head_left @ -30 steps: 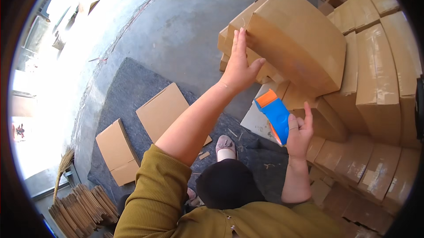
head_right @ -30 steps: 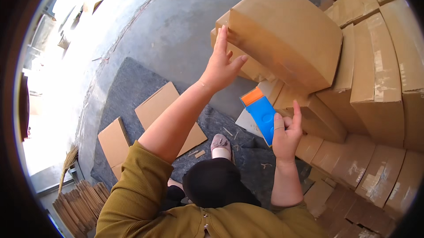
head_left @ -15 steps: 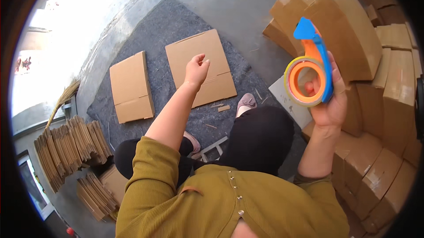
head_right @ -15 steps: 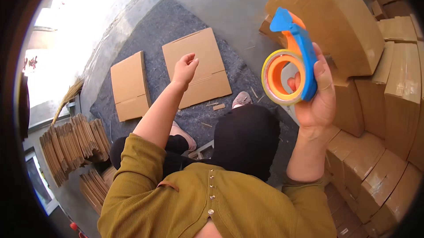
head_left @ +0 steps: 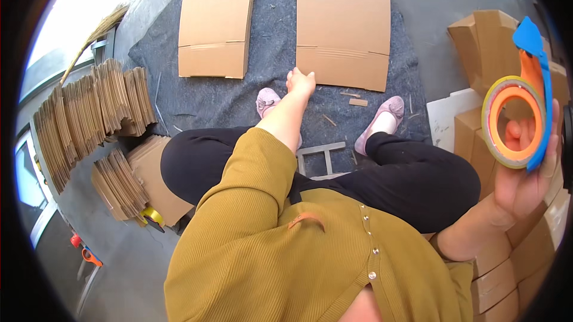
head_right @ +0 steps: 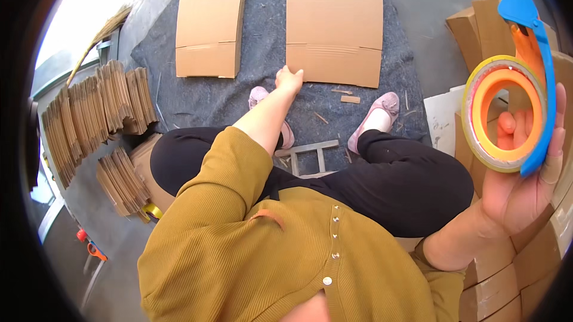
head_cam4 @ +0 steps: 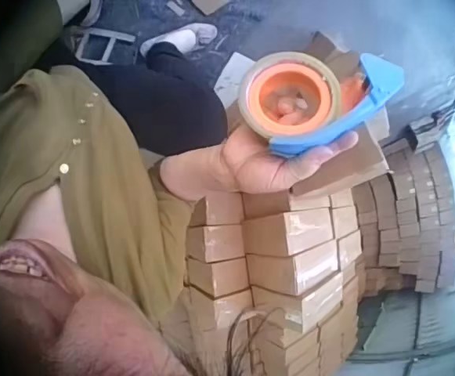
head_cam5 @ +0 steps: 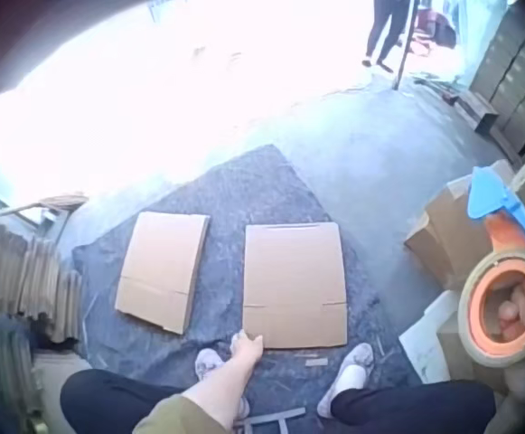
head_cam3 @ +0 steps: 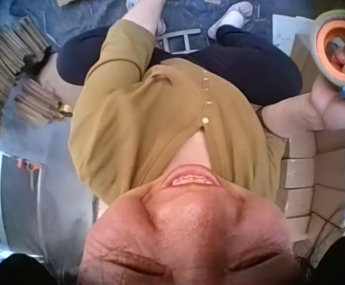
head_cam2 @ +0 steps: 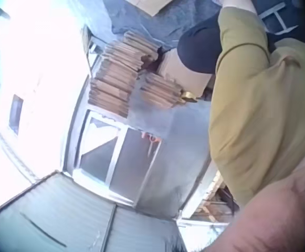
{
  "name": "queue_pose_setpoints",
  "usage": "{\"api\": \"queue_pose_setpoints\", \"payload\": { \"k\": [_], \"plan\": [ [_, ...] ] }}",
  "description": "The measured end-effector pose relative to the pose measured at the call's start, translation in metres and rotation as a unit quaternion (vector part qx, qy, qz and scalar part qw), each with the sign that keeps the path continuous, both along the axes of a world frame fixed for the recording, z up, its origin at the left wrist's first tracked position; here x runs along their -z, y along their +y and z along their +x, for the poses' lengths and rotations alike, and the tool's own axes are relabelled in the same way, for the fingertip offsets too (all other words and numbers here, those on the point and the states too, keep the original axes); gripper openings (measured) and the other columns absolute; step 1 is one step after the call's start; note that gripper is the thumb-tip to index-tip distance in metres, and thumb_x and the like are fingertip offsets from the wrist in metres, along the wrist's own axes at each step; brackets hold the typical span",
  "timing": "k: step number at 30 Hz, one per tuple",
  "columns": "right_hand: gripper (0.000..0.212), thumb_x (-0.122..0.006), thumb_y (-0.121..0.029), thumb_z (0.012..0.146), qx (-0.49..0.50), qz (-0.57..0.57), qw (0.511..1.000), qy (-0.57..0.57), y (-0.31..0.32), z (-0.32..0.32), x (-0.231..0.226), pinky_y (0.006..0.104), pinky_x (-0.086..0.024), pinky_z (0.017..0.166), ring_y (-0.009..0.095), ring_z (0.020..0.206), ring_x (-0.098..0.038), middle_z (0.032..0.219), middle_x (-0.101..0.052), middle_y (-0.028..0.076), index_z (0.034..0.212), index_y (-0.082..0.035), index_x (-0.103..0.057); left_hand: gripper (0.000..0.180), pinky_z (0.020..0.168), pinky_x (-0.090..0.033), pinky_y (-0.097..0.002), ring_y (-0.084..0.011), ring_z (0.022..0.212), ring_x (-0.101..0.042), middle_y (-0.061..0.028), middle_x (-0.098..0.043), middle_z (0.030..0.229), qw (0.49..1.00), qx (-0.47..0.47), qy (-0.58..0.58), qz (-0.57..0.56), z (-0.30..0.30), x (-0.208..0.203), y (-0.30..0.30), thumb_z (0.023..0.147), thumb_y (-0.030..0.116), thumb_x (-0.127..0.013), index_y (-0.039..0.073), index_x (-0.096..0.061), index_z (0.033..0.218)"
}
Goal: The person assembles cardboard boxes by unfolding flat cardboard sheets, folding the bottom flaps, sealing the seams with a tape dispenser, and stacking the completed boxes.
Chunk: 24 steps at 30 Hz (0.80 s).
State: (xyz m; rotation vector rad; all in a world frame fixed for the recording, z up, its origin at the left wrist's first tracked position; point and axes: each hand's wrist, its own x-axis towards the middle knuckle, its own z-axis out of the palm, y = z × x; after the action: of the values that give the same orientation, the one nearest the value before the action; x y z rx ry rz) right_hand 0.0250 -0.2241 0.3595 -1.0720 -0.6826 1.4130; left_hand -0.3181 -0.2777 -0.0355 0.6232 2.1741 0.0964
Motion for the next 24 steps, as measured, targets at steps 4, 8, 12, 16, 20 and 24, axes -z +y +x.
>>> {"api": "queue_pose_setpoints", "payload": {
  "k": [4, 8, 12, 16, 20, 24],
  "plan": [
    [0.041, -0.046, -0.022, 0.103, -0.249, 0.076, 0.962, 0.085, 0.012, 0.019, 0.008, 0.0445, -0.031, 0.111, 0.026, 0.113, -0.044, 0.117, -0.050, 0.012, 0.130, 0.008, -0.048, 0.087, 0.113, -0.038, -0.0455, -0.0343, 0.139, -0.039, -0.0160, -0.037, 0.152, 0.996, -0.036, 0.076, -0.013, 0.034, 0.003, 0.002, 0.082, 0.036, -0.079, 0.004, -0.032, 0.148],
    [0.041, -0.047, -0.021, 0.102, -0.121, 0.031, 0.988, 0.087, 0.015, 0.008, 0.010, 0.0444, -0.031, 0.111, 0.027, 0.115, -0.044, 0.119, -0.050, 0.012, 0.131, 0.008, -0.048, 0.097, 0.108, -0.041, -0.0451, -0.0338, 0.130, -0.046, -0.0182, -0.047, 0.137, 0.989, -0.067, 0.125, -0.029, 0.036, -0.006, 0.012, 0.066, 0.036, -0.091, 0.007, -0.037, 0.142],
    [0.045, -0.047, -0.023, 0.103, -0.148, 0.023, 0.987, 0.066, 0.018, 0.016, 0.005, 0.0458, -0.034, 0.111, 0.030, 0.119, -0.050, 0.130, -0.053, 0.017, 0.136, 0.008, -0.047, 0.097, 0.105, -0.046, -0.0441, -0.0328, 0.128, -0.050, -0.0157, -0.053, 0.135, 0.995, -0.058, 0.038, -0.072, 0.014, -0.028, 0.028, 0.064, 0.035, -0.093, 0.009, -0.039, 0.142],
    [0.041, -0.048, -0.018, 0.104, 0.018, 0.045, 0.996, -0.079, 0.028, -0.022, 0.007, 0.0404, -0.051, 0.095, 0.018, 0.103, -0.062, 0.119, -0.064, 0.010, 0.141, -0.001, -0.046, 0.036, 0.087, -0.052, -0.0294, -0.0174, 0.095, -0.069, -0.0101, -0.073, 0.108, 0.950, -0.111, -0.265, 0.122, -0.020, -0.047, 0.008, 0.081, 0.018, -0.079, 0.001, -0.071, 0.112],
    [0.032, -0.054, -0.018, 0.103, 0.009, 0.088, 0.995, -0.040, 0.035, -0.040, 0.018, 0.0372, -0.048, 0.103, 0.019, 0.118, -0.060, 0.124, -0.063, 0.008, 0.128, -0.001, -0.062, 0.028, 0.088, -0.052, -0.0340, -0.0223, 0.098, -0.068, -0.0142, -0.071, 0.109, 0.897, -0.083, -0.304, 0.309, -0.006, -0.109, 0.010, 0.089, 0.015, -0.068, 0.002, -0.069, 0.114],
    [0.021, -0.063, -0.016, 0.098, -0.070, 0.100, 0.951, -0.283, 0.033, -0.065, 0.036, 0.0255, -0.048, 0.088, 0.011, 0.096, -0.060, 0.101, -0.069, 0.004, 0.111, -0.004, -0.074, 0.042, 0.092, -0.049, -0.0442, -0.0421, 0.106, -0.058, -0.0228, -0.059, 0.104, 0.896, 0.182, -0.070, 0.398, 0.026, -0.228, -0.038, 0.090, 0.011, -0.058, 0.002, -0.055, 0.131]
  ]
}}
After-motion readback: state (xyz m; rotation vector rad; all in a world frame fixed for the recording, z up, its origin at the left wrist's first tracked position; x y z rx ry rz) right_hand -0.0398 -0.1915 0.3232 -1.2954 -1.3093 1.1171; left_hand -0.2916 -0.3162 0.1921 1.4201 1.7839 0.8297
